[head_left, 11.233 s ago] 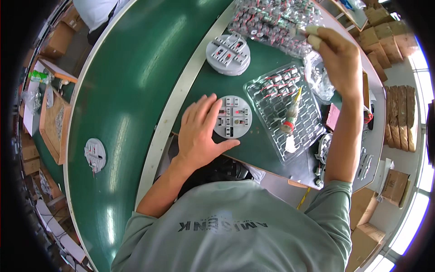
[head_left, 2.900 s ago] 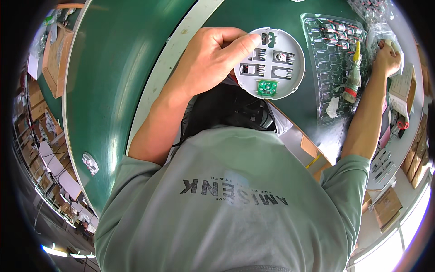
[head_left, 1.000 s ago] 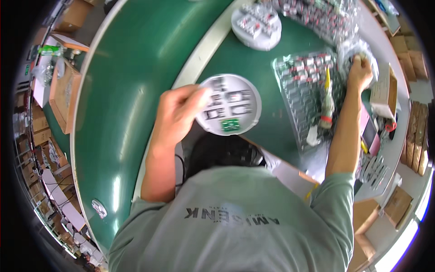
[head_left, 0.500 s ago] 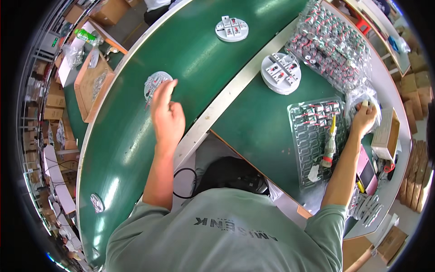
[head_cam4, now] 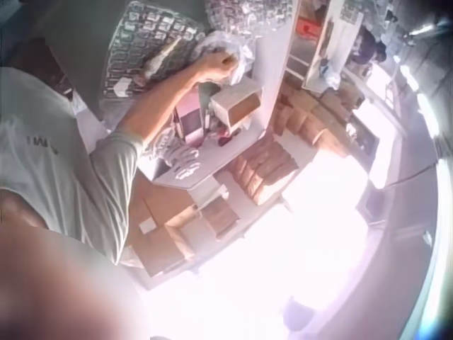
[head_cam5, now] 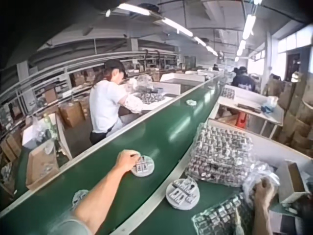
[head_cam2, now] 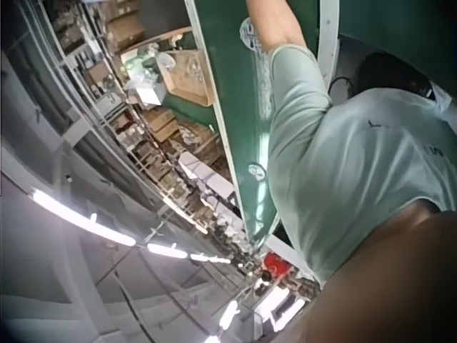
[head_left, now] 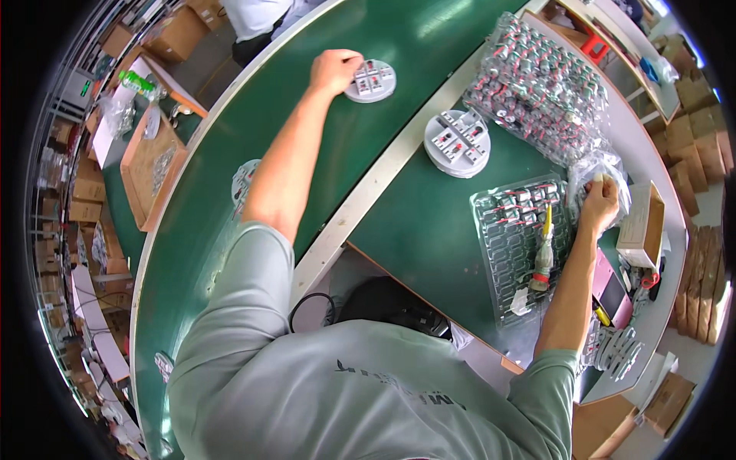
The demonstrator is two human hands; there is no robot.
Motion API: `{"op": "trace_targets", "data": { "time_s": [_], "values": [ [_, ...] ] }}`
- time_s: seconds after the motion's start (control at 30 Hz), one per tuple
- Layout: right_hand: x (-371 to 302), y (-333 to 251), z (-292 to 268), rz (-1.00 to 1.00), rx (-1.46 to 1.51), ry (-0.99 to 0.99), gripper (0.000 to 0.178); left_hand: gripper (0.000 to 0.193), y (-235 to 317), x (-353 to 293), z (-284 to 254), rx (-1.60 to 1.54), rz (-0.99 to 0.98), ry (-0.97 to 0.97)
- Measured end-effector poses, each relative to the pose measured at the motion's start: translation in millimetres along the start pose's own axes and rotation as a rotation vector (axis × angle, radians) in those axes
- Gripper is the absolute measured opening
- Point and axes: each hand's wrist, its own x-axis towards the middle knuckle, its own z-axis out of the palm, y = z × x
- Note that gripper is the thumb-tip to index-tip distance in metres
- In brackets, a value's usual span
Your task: Assembling electronic components into plastic housings and applying a sealant or adhesive with a dispenser.
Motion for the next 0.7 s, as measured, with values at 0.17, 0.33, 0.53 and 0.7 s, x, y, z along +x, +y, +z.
{"op": "trace_targets", "data": {
  "time_s": [0.17, 0.33, 0.53, 0.7],
  "values": [
    [1.1, -1.6, -2.9, -0.005, -0.069, 0.019, 0.028, 0.023, 34.9, -44.9, -45.2, 0.038, 0.055, -0.048],
    [-4.4, -12.9, -1.6, -0.024, -0.092, 0.027, 0.028, 0.017, 81.9, -129.9, -94.7, 0.056, 0.202, 0.073],
    [-3.6, -14.2, -1.9, -0.003, -0.068, 0.031, 0.029, 0.013, 141.7, -259.7, -73.6, -0.144, 0.132, 0.039],
    [0.2, -23.0, -25.4, -0.214, -0.273, 0.023, 0.028, 0.023, 155.6, -321.9, -25.8, -0.14, 0.133, 0.074]
  ]
}}
